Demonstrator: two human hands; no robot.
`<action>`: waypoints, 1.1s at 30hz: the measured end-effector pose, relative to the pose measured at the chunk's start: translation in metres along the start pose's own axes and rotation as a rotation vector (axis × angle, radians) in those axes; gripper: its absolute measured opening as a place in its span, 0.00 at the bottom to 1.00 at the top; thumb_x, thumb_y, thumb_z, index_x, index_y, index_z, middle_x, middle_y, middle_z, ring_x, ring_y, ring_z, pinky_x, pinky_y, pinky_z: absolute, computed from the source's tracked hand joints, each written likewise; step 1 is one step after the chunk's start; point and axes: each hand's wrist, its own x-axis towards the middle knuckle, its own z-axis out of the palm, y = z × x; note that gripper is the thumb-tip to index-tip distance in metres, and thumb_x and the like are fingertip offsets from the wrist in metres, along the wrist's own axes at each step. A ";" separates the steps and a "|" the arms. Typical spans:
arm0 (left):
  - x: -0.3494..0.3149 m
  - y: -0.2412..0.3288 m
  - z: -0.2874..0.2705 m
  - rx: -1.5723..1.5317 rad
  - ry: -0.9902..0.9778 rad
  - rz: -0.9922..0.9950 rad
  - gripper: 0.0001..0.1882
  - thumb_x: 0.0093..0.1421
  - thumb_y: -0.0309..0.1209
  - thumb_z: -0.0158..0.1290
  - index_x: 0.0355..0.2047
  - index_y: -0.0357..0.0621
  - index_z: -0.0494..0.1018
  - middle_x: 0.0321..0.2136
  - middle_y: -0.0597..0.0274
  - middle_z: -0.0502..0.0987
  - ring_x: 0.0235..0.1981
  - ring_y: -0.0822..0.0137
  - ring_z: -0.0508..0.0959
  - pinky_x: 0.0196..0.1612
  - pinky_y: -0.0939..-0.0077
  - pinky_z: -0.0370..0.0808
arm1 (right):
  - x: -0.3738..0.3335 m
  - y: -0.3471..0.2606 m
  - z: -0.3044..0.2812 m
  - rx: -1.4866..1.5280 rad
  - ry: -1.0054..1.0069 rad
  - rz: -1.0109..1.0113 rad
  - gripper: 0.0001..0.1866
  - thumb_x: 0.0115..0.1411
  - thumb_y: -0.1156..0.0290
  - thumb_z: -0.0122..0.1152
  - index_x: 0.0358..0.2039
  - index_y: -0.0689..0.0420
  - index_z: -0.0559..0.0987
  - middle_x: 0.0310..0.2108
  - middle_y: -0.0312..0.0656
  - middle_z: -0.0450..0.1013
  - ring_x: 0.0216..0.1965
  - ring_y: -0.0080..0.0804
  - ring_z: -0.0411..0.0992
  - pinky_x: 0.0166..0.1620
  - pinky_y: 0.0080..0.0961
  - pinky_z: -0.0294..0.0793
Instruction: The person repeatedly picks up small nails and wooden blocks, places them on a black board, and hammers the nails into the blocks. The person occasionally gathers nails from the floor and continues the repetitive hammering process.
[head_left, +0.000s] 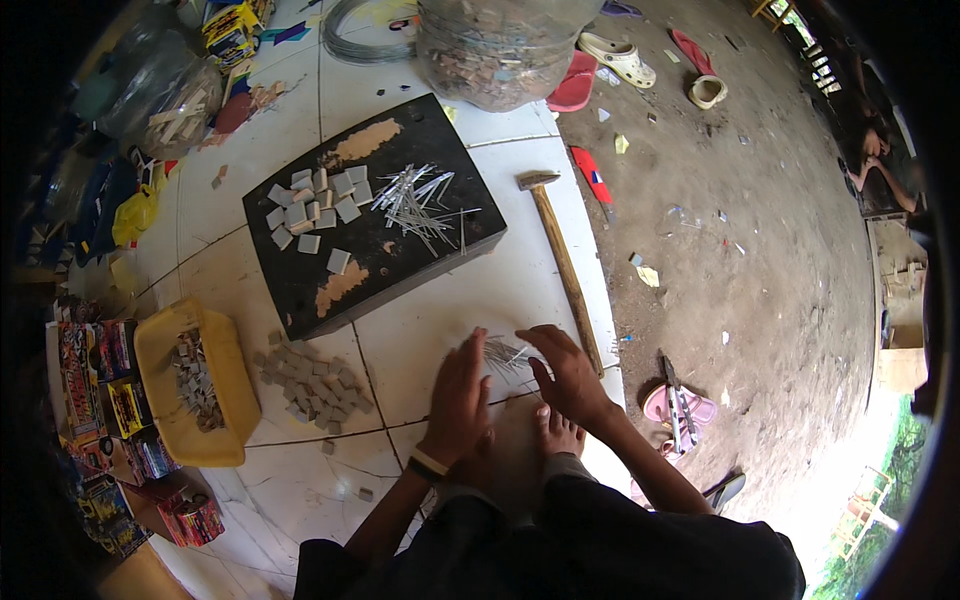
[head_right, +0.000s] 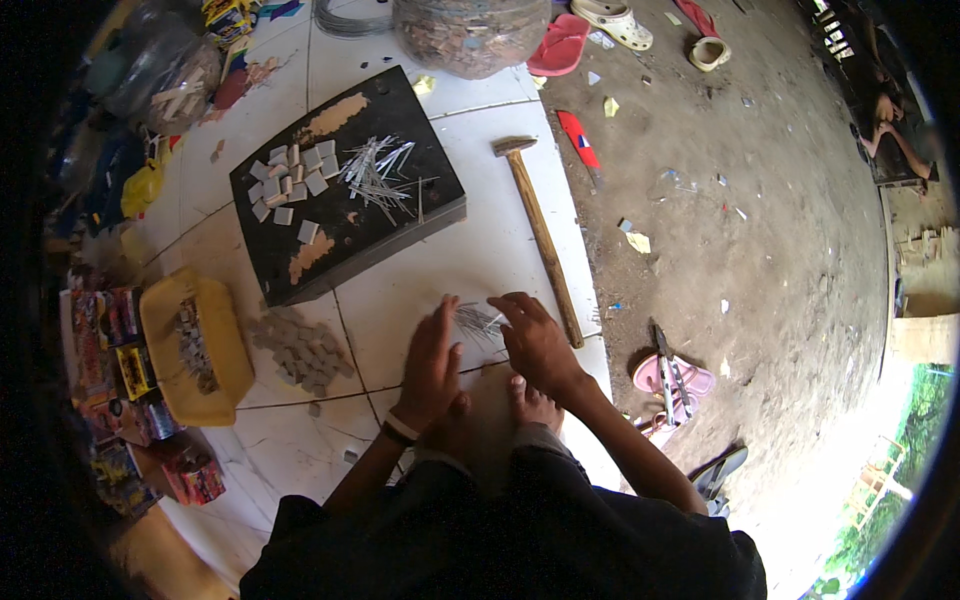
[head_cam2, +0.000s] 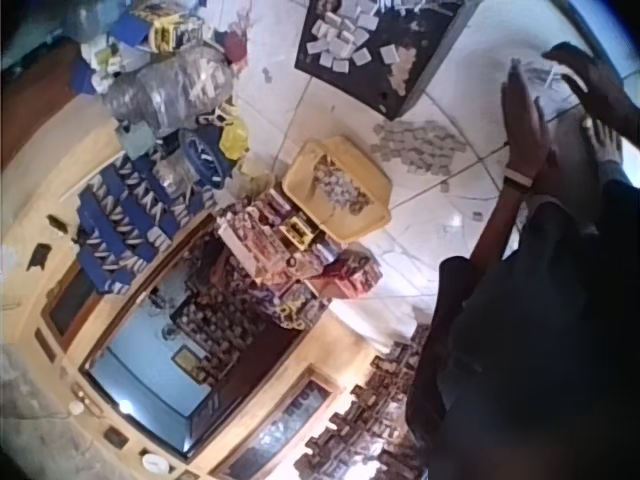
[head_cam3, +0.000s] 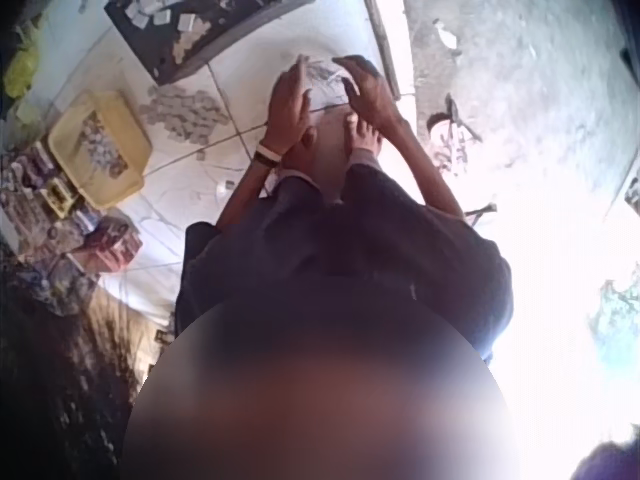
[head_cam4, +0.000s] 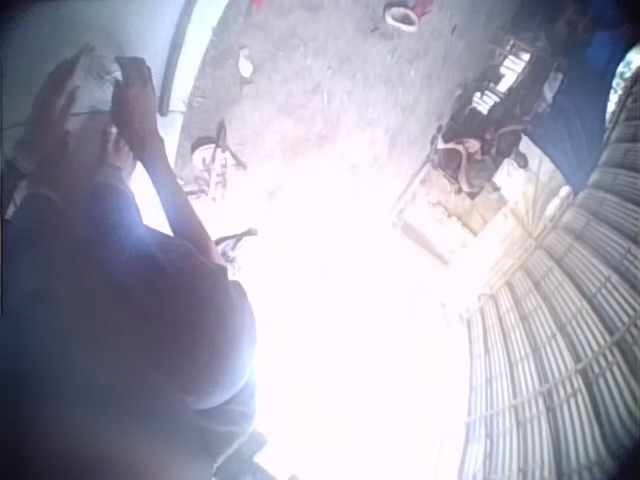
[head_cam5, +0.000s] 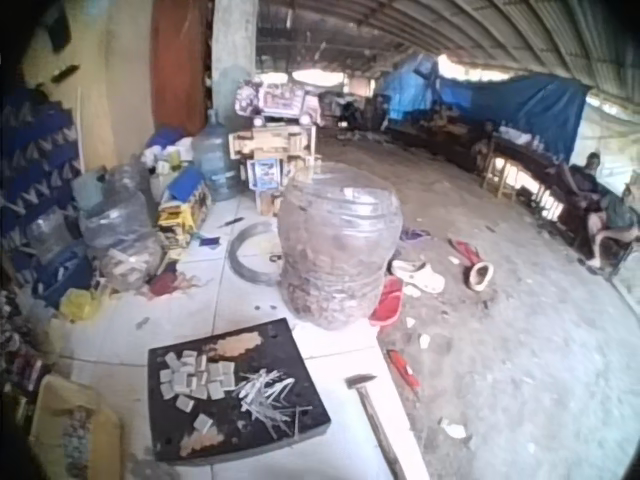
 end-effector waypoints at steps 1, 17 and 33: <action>-0.002 -0.003 -0.008 -0.006 0.013 -0.002 0.36 0.75 0.33 0.46 0.79 0.34 0.50 0.76 0.39 0.59 0.75 0.40 0.62 0.77 0.43 0.56 | -0.005 0.000 -0.007 -0.039 0.019 0.048 0.27 0.59 0.83 0.67 0.61 0.61 0.77 0.54 0.56 0.75 0.55 0.59 0.76 0.57 0.45 0.80; 0.012 -0.002 0.009 -0.155 0.016 0.005 0.30 0.66 0.20 0.58 0.69 0.44 0.71 0.58 0.46 0.77 0.59 0.45 0.78 0.60 0.54 0.77 | -0.008 0.020 0.004 -0.060 0.015 0.191 0.25 0.54 0.70 0.80 0.52 0.56 0.80 0.45 0.48 0.81 0.42 0.54 0.83 0.45 0.45 0.83; 0.023 -0.006 0.012 -0.185 -0.067 0.074 0.40 0.63 0.19 0.61 0.75 0.41 0.62 0.61 0.45 0.74 0.62 0.45 0.74 0.65 0.53 0.73 | -0.005 0.020 0.009 -0.236 -0.054 0.007 0.39 0.53 0.59 0.82 0.64 0.51 0.75 0.56 0.47 0.72 0.59 0.51 0.73 0.59 0.47 0.77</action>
